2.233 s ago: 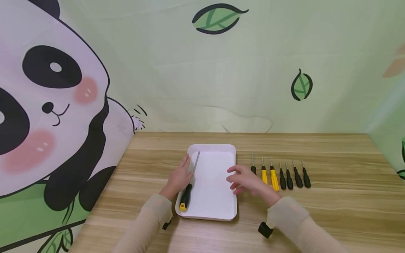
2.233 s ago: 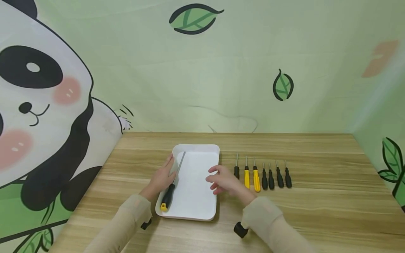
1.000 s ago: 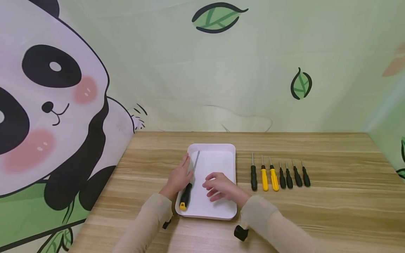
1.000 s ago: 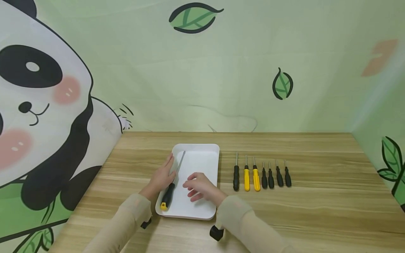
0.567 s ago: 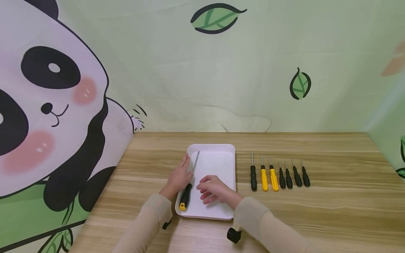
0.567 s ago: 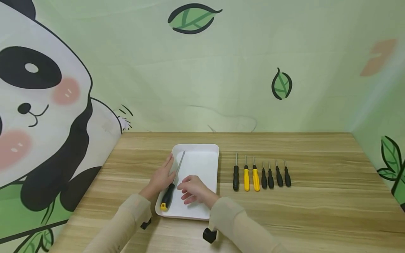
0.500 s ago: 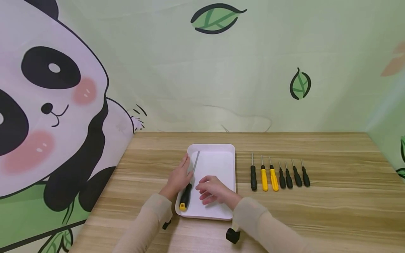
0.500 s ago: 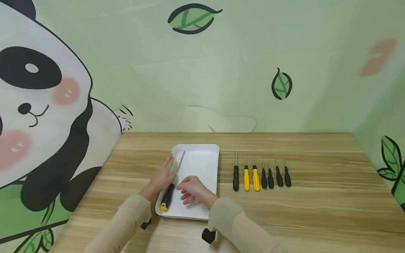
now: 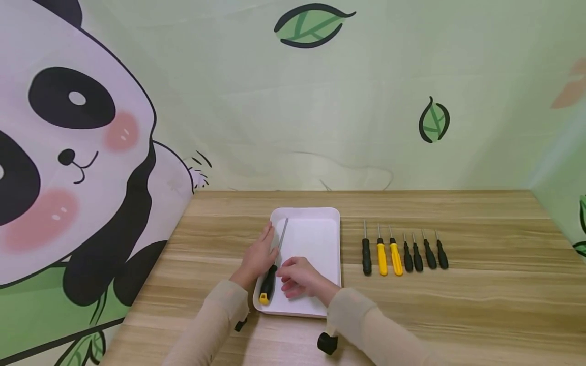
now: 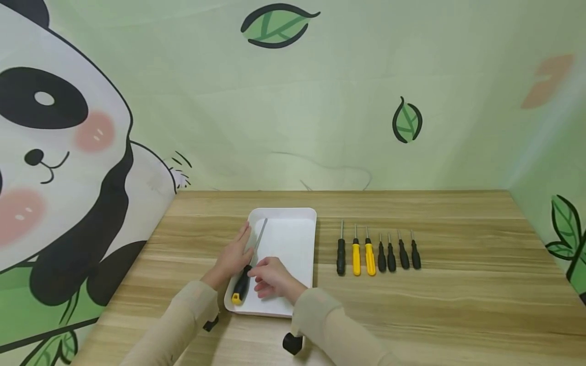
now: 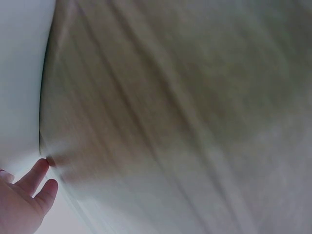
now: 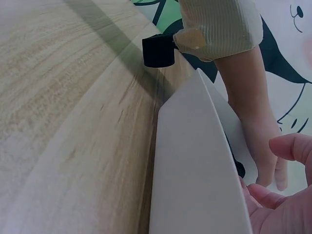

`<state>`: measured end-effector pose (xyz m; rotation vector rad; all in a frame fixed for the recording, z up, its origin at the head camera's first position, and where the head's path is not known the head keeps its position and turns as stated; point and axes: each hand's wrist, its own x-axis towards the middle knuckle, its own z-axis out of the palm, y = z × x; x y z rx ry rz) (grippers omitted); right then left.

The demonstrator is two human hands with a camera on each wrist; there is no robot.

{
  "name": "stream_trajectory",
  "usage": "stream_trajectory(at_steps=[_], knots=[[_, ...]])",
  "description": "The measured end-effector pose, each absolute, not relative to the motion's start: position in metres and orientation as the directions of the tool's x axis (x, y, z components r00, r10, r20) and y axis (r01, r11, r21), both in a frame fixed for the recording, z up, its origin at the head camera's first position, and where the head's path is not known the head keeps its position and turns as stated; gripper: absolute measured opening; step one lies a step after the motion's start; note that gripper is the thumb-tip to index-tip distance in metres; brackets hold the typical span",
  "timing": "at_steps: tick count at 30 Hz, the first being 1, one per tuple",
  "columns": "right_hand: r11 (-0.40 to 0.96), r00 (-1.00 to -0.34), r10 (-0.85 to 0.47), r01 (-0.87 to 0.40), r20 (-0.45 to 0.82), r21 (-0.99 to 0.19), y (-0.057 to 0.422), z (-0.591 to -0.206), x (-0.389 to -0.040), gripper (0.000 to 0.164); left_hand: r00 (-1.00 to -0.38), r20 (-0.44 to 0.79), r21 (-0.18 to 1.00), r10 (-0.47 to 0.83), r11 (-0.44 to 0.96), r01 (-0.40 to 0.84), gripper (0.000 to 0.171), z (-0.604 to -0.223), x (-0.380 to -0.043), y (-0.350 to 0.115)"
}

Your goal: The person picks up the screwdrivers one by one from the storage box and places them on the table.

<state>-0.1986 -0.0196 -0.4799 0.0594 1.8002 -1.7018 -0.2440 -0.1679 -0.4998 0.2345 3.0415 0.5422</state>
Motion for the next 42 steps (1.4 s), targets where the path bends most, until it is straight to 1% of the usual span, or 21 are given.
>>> stream_trajectory(at_steps=[7,14,25,33,42], knots=[[0.164,-0.792,-0.375,0.455,-0.482,-0.875,-0.025,-0.480,-0.196,0.035,-0.984,0.016,0.338,0.176,0.925,0.171,0.059,-0.499,-0.243,-0.169],[0.156,-0.790,-0.377,0.461,-0.484,-0.874,-0.030,-0.485,-0.197,0.038,-0.983,0.022,0.350,0.180,0.920,0.177,0.059,-0.498,-0.242,-0.168],[0.197,-0.796,-0.354,0.450,-0.491,-0.871,-0.037,-0.487,-0.198,0.035,-0.985,0.009,0.352,0.174,0.921,0.166,0.059,-0.497,-0.242,-0.168],[0.222,-0.822,-0.305,0.430,-0.482,-0.875,-0.042,-0.484,-0.194,0.027,-0.986,0.005,0.351,0.166,0.923,0.157,0.058,-0.497,-0.242,-0.167],[0.276,-0.854,-0.245,0.393,-0.460,-0.877,-0.049,-0.484,-0.192,0.028,-0.985,0.015,0.336,0.174,0.926,0.169,0.058,-0.497,-0.242,-0.167]])
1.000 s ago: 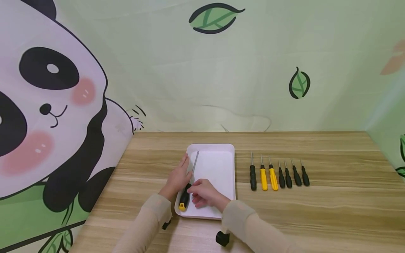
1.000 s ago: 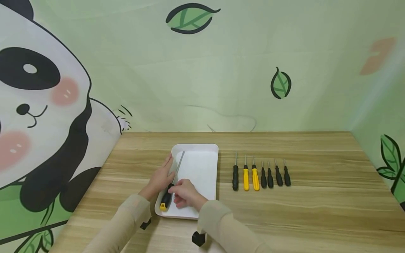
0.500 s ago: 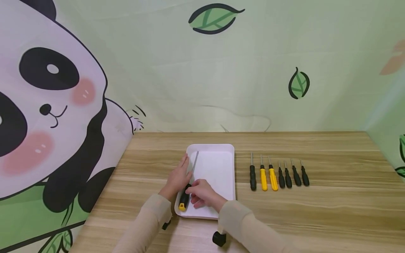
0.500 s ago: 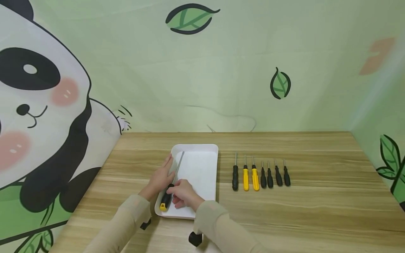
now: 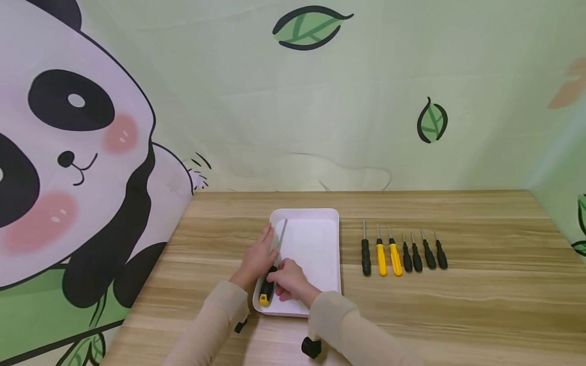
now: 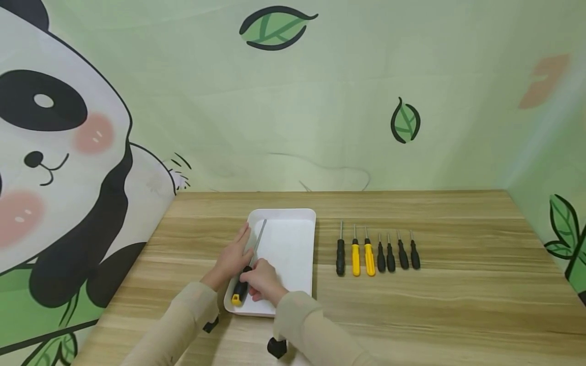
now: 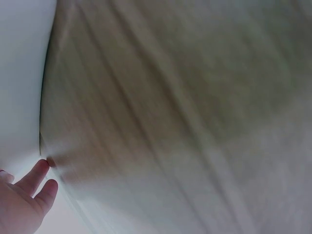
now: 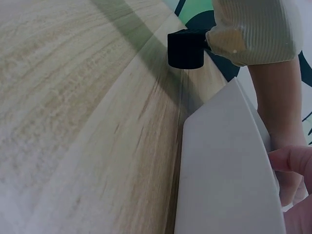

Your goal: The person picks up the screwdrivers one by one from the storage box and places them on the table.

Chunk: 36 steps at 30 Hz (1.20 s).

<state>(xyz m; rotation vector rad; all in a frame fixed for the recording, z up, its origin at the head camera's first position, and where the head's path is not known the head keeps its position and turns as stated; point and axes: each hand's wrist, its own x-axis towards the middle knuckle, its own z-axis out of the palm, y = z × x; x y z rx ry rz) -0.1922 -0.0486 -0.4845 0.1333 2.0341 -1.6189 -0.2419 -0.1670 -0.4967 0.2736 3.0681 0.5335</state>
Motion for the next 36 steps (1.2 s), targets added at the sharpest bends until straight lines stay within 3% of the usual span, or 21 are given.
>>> stream_trajectory(at_steps=[36], knots=[[0.389,-0.900,-0.172,0.312,-0.401,-0.867,-0.055,-0.488,-0.202,0.017,-0.986,0.004,0.347,0.165,0.925,0.156,0.058,-0.497,-0.242,-0.167]])
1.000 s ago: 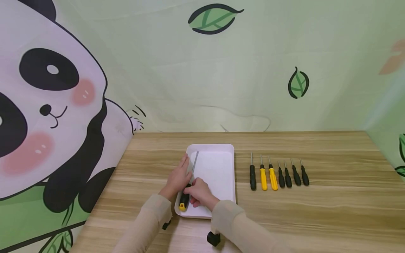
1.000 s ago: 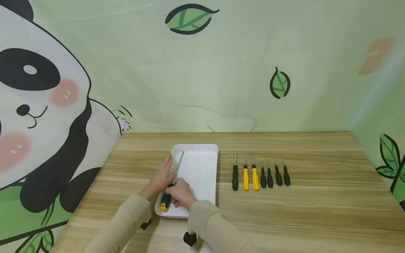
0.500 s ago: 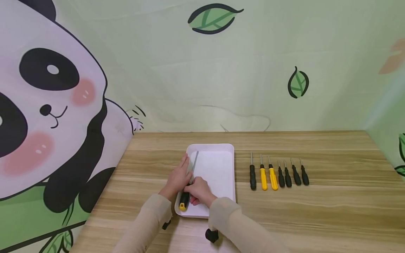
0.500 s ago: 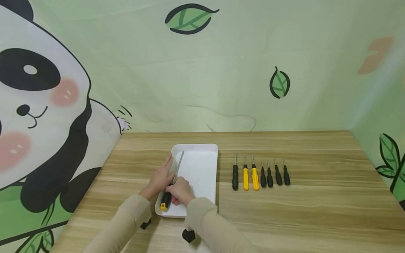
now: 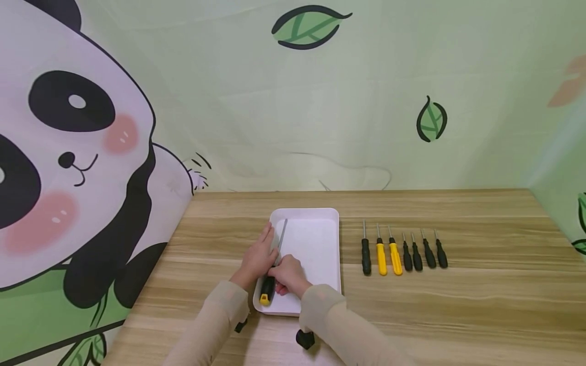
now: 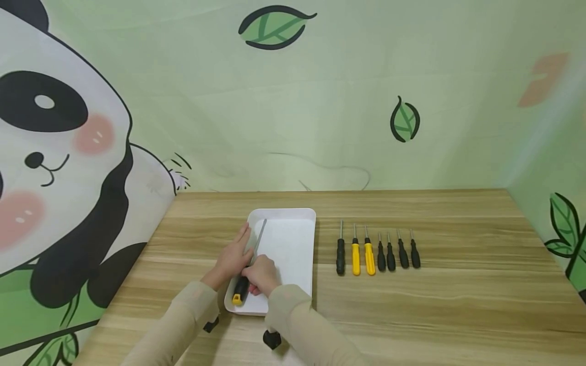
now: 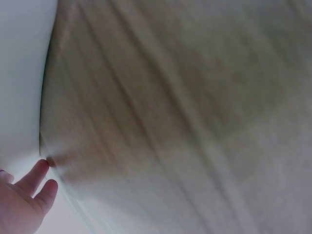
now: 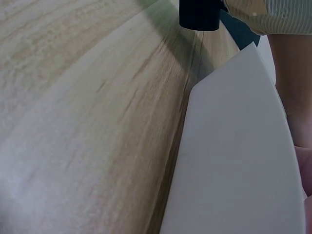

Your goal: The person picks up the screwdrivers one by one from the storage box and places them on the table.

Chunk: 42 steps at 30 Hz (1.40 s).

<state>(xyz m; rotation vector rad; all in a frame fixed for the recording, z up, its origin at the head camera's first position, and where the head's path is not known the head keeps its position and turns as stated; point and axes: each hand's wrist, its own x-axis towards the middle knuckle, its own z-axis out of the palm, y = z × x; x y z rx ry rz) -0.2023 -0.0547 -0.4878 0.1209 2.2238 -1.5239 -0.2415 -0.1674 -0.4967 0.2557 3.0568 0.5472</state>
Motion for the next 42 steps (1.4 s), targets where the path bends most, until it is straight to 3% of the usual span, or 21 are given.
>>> stream_trajectory(at_steps=[42], knots=[[0.425,-0.931,-0.159,0.234,-0.327,-0.874,-0.0532,-0.4920,-0.2022,0.018,-0.984,0.012,0.356,0.177,0.919,0.169,0.059,-0.5012,-0.2441,-0.1698]])
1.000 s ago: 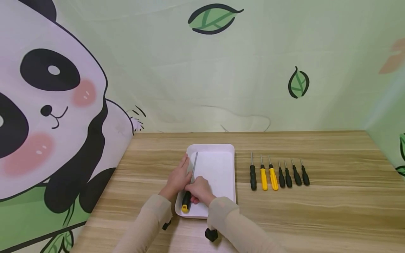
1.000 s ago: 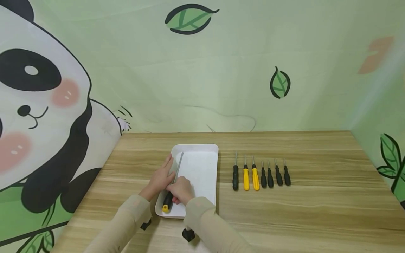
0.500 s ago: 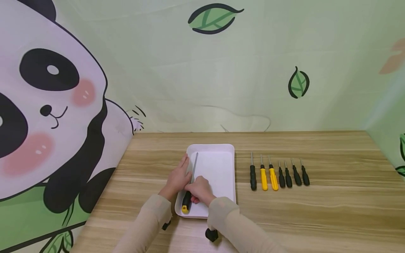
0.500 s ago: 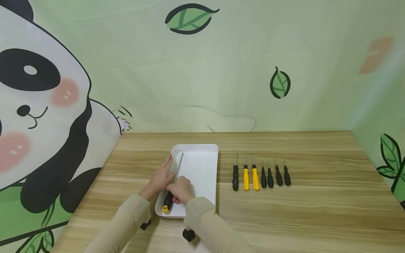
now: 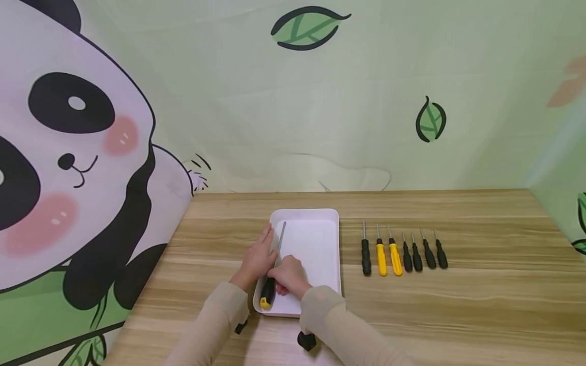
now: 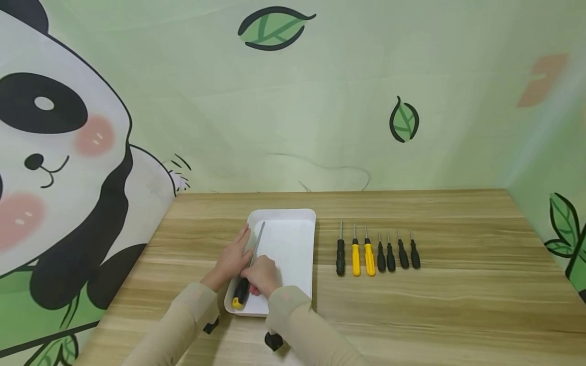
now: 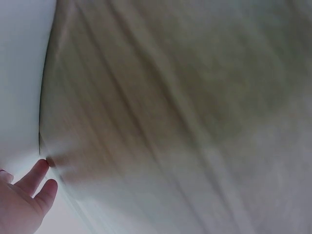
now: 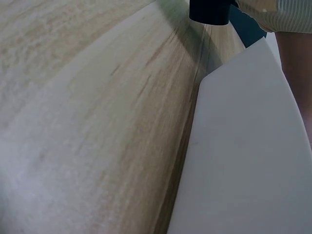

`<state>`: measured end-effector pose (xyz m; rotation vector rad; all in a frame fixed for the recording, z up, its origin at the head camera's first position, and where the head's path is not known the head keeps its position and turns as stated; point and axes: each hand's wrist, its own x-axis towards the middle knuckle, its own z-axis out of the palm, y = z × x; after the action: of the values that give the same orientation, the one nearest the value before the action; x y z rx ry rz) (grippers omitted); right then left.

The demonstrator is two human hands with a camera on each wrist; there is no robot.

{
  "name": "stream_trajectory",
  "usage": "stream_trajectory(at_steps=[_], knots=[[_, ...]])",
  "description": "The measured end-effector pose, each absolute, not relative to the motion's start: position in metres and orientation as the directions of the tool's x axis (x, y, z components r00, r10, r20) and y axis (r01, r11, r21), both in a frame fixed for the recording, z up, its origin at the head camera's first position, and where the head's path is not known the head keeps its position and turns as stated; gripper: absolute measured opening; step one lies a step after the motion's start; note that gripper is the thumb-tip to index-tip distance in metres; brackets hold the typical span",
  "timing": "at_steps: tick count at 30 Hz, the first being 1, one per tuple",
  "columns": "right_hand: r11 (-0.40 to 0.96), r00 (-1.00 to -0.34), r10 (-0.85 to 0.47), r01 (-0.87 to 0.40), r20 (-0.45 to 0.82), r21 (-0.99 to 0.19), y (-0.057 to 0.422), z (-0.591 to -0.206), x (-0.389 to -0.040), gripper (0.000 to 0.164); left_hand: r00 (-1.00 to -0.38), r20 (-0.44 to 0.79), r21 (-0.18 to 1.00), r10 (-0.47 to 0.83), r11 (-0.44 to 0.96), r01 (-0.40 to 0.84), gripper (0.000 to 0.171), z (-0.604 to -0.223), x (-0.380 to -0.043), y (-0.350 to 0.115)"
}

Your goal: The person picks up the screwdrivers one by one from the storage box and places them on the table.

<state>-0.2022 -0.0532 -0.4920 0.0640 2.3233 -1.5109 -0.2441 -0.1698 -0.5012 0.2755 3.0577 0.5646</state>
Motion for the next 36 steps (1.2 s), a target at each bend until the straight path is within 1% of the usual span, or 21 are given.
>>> stream_trajectory(at_steps=[5,16,24,32,36], knots=[[0.436,-0.936,-0.145,0.231,-0.321,-0.870,-0.0535,-0.4939,-0.2032,0.019,-0.984,0.023,0.355,0.179,0.918,0.175,0.059,-0.4993,-0.2428,-0.1697],[0.459,-0.933,-0.123,0.249,-0.339,-0.853,-0.0538,-0.4943,-0.2035,0.022,-0.986,-0.005,0.375,0.169,0.914,0.155,0.059,-0.4962,-0.2416,-0.1682],[0.475,-0.933,-0.111,0.253,-0.343,-0.843,-0.0539,-0.4918,-0.2020,0.023,-0.985,0.006,0.360,0.174,0.918,0.164,0.058,-0.4975,-0.2421,-0.1686],[0.541,-0.946,-0.137,0.179,-0.296,-0.822,-0.0544,-0.4904,-0.2014,0.022,-0.983,0.028,0.345,0.181,0.921,0.179,0.058,-0.4982,-0.2418,-0.1692],[0.546,-0.953,-0.133,0.157,-0.271,-0.823,-0.0543,-0.4905,-0.2017,0.021,-0.983,0.031,0.346,0.182,0.920,0.182,0.057,-0.4979,-0.2416,-0.1692]])
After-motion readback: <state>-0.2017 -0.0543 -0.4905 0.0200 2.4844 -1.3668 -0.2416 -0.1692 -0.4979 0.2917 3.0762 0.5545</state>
